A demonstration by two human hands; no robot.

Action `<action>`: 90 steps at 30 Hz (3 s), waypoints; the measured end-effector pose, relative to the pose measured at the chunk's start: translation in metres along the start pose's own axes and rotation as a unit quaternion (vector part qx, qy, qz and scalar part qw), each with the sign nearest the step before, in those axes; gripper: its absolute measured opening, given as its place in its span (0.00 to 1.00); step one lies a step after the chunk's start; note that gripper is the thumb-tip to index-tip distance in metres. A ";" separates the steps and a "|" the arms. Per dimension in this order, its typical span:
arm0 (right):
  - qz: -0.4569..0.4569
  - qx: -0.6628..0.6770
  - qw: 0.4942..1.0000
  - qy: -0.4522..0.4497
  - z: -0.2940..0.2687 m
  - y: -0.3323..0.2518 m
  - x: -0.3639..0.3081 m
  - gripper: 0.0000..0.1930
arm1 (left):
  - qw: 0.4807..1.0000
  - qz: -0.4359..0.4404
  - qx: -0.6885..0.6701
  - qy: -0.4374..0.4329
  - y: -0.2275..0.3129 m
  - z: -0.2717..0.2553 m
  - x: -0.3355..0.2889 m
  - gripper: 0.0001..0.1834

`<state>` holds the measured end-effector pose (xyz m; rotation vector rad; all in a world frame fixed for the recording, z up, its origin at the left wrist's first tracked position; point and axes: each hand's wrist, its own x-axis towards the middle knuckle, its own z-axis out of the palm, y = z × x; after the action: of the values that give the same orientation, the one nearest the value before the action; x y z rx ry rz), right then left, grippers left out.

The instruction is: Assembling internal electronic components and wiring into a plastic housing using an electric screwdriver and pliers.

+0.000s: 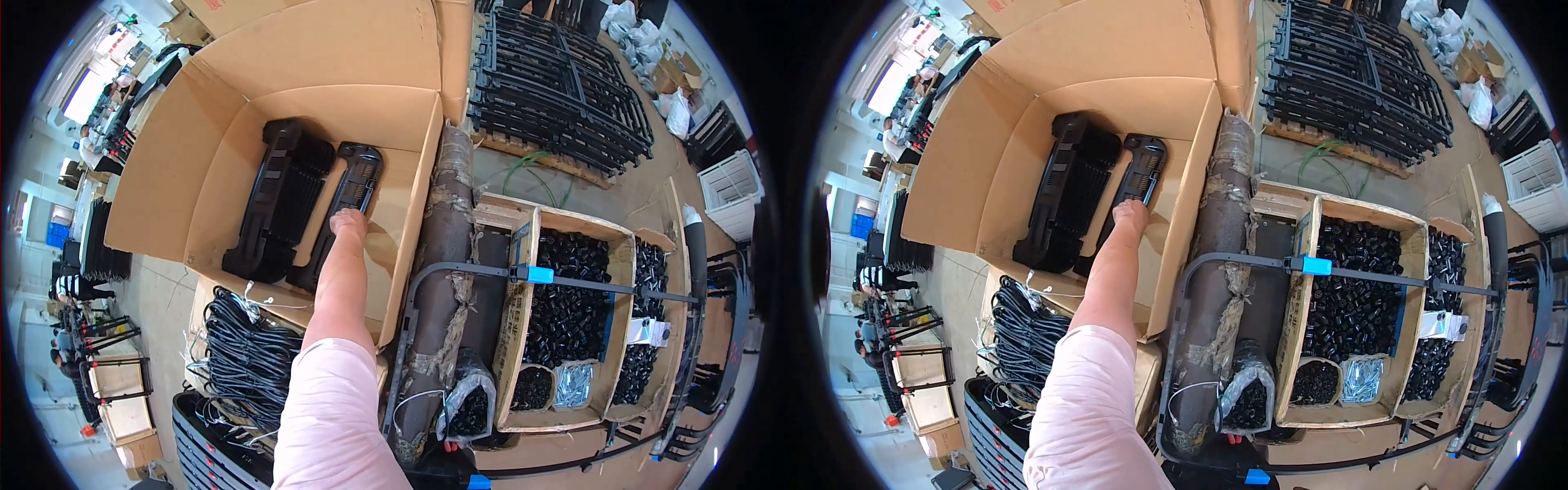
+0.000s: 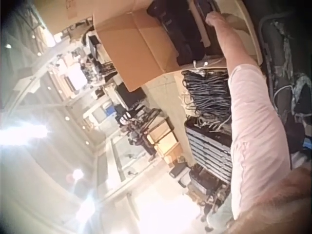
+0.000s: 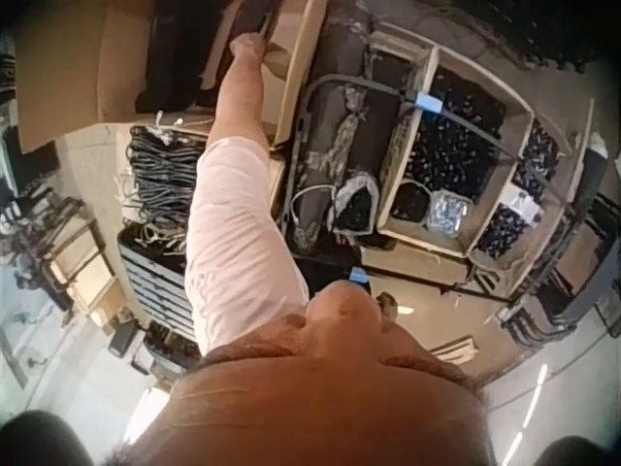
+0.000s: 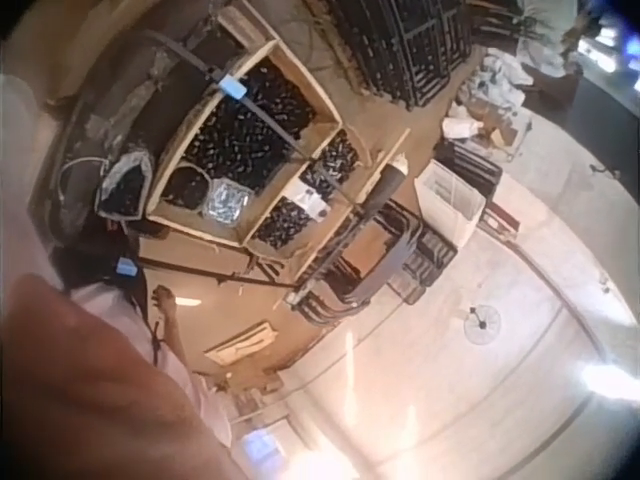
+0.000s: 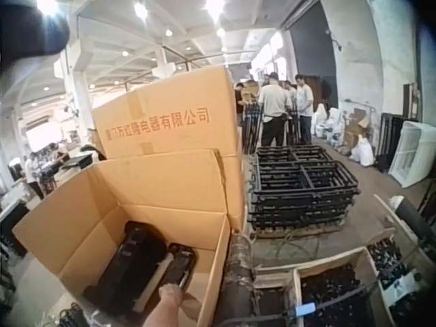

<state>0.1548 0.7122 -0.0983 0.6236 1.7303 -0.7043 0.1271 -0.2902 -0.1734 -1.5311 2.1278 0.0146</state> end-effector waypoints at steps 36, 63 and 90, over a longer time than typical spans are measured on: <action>-0.595 -0.140 0.772 -0.173 0.206 -0.280 -0.125 0.22 | 0.698 0.102 -0.701 0.104 -0.009 0.027 -0.583 0.21; -0.519 -0.032 0.842 -0.146 0.308 -0.288 -0.076 0.15 | 0.735 0.026 -0.644 0.211 -0.027 0.139 -0.651 0.29; -0.416 -0.250 0.843 -0.233 0.035 -0.227 -0.171 0.14 | 0.800 0.409 -0.419 0.133 0.078 0.191 -0.701 0.08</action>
<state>0.0580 0.5221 0.0919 -0.6772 1.5730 -0.8398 0.2957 0.4142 -0.0741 -0.8227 3.0699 1.2520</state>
